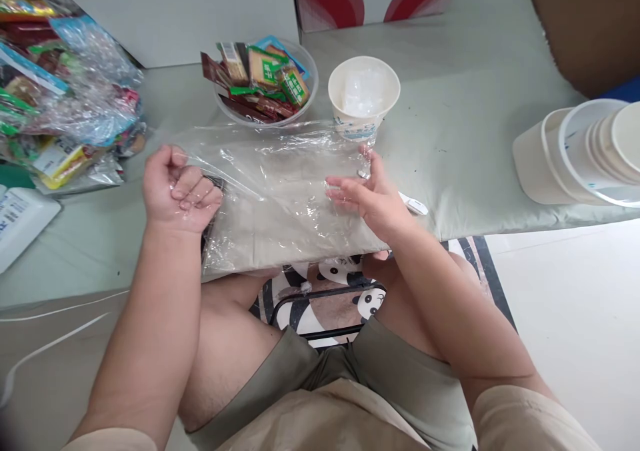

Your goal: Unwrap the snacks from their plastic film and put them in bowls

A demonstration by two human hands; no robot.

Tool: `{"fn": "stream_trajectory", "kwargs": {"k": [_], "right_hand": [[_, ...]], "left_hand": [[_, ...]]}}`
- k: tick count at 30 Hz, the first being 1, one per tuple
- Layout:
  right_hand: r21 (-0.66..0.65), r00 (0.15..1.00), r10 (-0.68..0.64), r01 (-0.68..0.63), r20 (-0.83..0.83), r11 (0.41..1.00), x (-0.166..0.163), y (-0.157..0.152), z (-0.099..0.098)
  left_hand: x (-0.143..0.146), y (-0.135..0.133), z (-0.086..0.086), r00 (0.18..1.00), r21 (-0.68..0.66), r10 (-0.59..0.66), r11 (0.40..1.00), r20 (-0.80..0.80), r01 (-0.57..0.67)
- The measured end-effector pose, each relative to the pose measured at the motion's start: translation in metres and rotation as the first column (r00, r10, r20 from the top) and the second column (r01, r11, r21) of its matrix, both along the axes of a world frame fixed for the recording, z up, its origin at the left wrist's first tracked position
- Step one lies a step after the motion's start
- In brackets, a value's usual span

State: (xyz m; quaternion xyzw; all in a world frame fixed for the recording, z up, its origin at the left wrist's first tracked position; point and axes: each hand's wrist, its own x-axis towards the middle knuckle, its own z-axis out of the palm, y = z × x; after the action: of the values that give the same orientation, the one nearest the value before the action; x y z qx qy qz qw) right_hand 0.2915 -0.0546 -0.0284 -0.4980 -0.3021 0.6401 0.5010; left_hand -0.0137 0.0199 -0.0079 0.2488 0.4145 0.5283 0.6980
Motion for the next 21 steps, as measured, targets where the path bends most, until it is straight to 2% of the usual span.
{"fn": "stream_trajectory", "kwargs": {"k": [3,8,10,12,14,16,19,21], "right_hand": [[-0.008,0.997,0.043,-0.042,0.062,0.999,0.000,-0.004,0.000],[0.078,0.990,-0.101,0.093,0.100,0.993,0.007,0.000,-0.001],[0.087,0.980,-0.141,0.129,0.139,0.988,0.012,0.003,-0.003],[0.122,0.969,-0.175,0.155,0.175,0.980,0.017,0.005,-0.005],[0.168,0.964,-0.191,0.160,0.184,0.973,0.021,0.004,-0.006],[0.180,0.973,-0.163,0.133,0.166,0.975,0.022,-0.001,-0.003],[0.136,0.991,-0.033,0.015,0.131,0.991,0.019,-0.009,0.003],[0.112,0.991,0.031,-0.047,0.133,0.993,0.016,-0.014,0.007]], "left_hand": [[-0.009,0.004,-0.006,1.000,0.000,-0.018,1.000,-0.006,0.018],[-0.016,0.002,-0.010,0.998,-0.025,-0.057,0.998,-0.031,0.057],[-0.016,-0.003,-0.009,0.979,-0.018,-0.170,0.985,-0.111,0.169],[-0.016,-0.010,-0.008,0.921,-0.008,-0.315,0.947,-0.228,0.321],[-0.016,-0.016,-0.009,0.870,0.008,-0.371,0.919,-0.324,0.395],[-0.015,-0.021,-0.009,0.884,0.065,-0.297,0.938,-0.362,0.341],[-0.012,-0.024,-0.008,0.932,0.170,-0.102,0.971,-0.347,0.170],[-0.012,-0.026,-0.006,0.937,0.204,-0.023,0.974,-0.350,0.100]]}}
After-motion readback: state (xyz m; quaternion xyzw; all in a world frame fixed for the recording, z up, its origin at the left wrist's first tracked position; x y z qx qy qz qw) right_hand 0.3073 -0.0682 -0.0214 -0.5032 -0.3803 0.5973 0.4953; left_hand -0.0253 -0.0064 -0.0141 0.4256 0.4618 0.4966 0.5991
